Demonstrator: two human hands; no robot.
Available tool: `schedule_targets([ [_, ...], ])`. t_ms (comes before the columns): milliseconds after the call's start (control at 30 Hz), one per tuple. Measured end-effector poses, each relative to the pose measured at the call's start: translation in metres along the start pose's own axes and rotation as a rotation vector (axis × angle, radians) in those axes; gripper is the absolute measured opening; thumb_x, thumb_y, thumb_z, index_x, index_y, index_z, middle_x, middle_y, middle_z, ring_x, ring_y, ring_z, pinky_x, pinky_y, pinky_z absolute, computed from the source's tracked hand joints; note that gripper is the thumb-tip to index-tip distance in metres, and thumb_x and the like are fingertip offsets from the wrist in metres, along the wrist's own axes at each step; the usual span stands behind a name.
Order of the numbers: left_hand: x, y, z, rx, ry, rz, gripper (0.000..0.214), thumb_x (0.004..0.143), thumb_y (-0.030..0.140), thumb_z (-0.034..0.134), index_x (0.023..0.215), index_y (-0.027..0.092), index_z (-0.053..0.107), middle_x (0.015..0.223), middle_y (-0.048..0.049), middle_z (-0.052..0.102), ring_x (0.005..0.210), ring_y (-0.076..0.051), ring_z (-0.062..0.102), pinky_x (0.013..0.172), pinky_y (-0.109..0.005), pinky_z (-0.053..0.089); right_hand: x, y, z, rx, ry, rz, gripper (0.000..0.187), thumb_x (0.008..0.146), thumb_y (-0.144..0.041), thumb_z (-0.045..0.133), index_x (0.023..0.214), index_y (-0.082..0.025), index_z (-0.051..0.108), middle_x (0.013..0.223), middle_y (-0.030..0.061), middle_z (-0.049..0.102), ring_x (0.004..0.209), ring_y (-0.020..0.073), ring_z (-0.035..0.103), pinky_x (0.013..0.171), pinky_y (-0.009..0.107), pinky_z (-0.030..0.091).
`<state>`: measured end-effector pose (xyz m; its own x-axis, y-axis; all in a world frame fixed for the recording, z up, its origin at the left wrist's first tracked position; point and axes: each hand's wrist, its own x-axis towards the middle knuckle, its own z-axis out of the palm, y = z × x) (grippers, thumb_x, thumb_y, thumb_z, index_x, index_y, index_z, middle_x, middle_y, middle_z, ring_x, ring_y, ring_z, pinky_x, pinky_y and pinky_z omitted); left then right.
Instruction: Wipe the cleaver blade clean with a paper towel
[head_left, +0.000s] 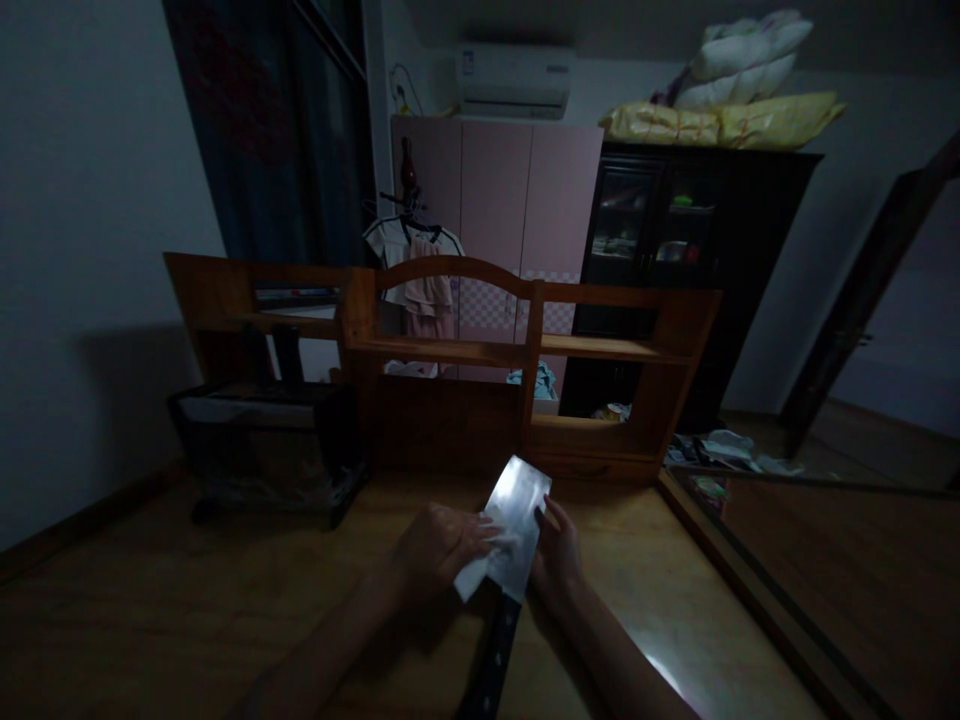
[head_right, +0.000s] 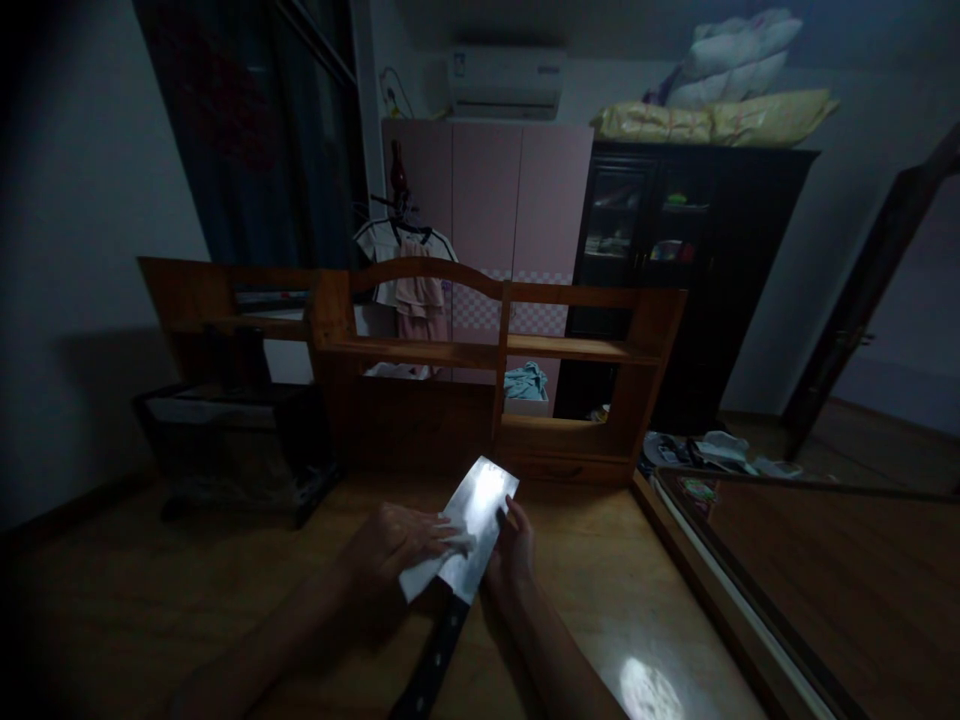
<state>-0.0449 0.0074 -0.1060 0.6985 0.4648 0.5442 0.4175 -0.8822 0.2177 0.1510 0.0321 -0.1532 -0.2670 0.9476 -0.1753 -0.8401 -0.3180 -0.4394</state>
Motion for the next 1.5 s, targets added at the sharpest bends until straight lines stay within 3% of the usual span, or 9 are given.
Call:
schedule_targets([
  [133,-0.002,-0.008,-0.009,0.043,0.033,0.008,0.038,0.1,0.027,0.031,0.126,0.023,0.058,0.129,-0.005,0.057,0.118,-0.017,0.055,0.099,-0.036,0.047,-0.003,-0.001,0.004,0.0,0.009,0.004,0.019,0.081,-0.032,0.057,0.085,-0.015,0.064,0.068,0.0072,0.068,0.062,0.0229,0.066,0.061,0.035,0.053],
  [400,-0.008,-0.004,-0.004,0.017,0.01,0.104,0.038,0.096,0.021,0.033,0.118,0.024,0.064,0.12,-0.0032,0.064,0.115,-0.017,0.059,0.1,-0.036,0.046,-0.007,-0.003,0.006,0.003,0.039,0.016,0.021,0.082,-0.034,0.054,0.082,-0.015,0.062,0.068,0.008,0.068,0.061,0.0246,0.065,0.06,0.038,0.052],
  [533,-0.009,0.001,-0.006,-0.052,0.071,0.097,0.04,0.096,0.024,0.032,0.104,0.018,0.07,0.109,-0.0068,0.07,0.105,-0.018,0.064,0.094,-0.033,0.05,-0.005,-0.001,0.004,-0.007,0.05,-0.003,0.018,0.08,-0.034,0.057,0.08,-0.017,0.061,0.065,0.0061,0.067,0.059,0.0242,0.065,0.059,0.037,0.052],
  [667,-0.008,0.012,-0.007,-0.125,0.227,0.116,0.046,0.096,0.022,0.028,0.082,0.016,0.071,0.089,-0.006,0.074,0.085,-0.015,0.07,0.084,-0.028,0.053,-0.005,-0.002,0.003,0.013,0.048,-0.03,0.016,0.08,-0.032,0.058,0.077,-0.017,0.06,0.063,0.0038,0.065,0.056,0.0205,0.063,0.06,0.033,0.051],
  [833,-0.006,0.024,-0.004,-0.174,0.315,0.092,0.05,0.096,0.02,0.024,0.075,0.016,0.069,0.077,-0.0038,0.074,0.075,-0.015,0.07,0.073,-0.026,0.053,-0.008,-0.004,0.004,0.058,0.042,-0.031,0.017,0.083,-0.03,0.056,0.076,-0.016,0.061,0.061,0.0029,0.065,0.054,0.0164,0.06,0.058,0.028,0.049],
  [967,-0.005,0.025,-0.003,-0.224,0.286,0.023,0.055,0.097,0.021,0.021,0.071,0.016,0.069,0.078,-0.0051,0.074,0.076,-0.014,0.07,0.076,-0.025,0.053,-0.007,-0.003,0.003,0.057,0.051,-0.033,0.018,0.083,-0.03,0.055,0.074,-0.016,0.061,0.059,0.0029,0.064,0.053,0.0163,0.059,0.056,0.027,0.048],
  [1167,-0.006,0.022,0.004,-0.229,0.276,0.094,0.056,0.099,0.026,0.02,0.076,0.017,0.071,0.079,-0.0041,0.074,0.079,-0.014,0.071,0.076,-0.024,0.053,-0.005,-0.001,0.001,0.028,0.037,-0.04,0.02,0.082,-0.032,0.055,0.072,-0.016,0.061,0.057,0.0025,0.062,0.05,0.0171,0.058,0.054,0.028,0.047],
  [1400,-0.005,0.021,0.026,-0.297,0.108,0.073,0.056,0.098,0.03,0.021,0.079,0.014,0.071,0.088,-0.0072,0.074,0.09,-0.017,0.07,0.085,-0.027,0.053,-0.005,-0.001,0.003,-0.009,0.095,-0.056,0.019,0.08,-0.032,0.056,0.071,-0.017,0.061,0.055,0.0026,0.062,0.048,0.0183,0.058,0.051,0.03,0.047],
  [1500,-0.002,0.024,0.028,-0.167,0.066,0.089,0.051,0.098,0.022,0.022,0.085,0.014,0.07,0.09,-0.0074,0.074,0.09,-0.016,0.07,0.086,-0.028,0.053,-0.004,0.0,0.0,-0.03,0.049,-0.061,0.017,0.078,-0.033,0.059,0.072,-0.017,0.061,0.057,0.0032,0.064,0.049,0.0193,0.059,0.054,0.032,0.048],
])
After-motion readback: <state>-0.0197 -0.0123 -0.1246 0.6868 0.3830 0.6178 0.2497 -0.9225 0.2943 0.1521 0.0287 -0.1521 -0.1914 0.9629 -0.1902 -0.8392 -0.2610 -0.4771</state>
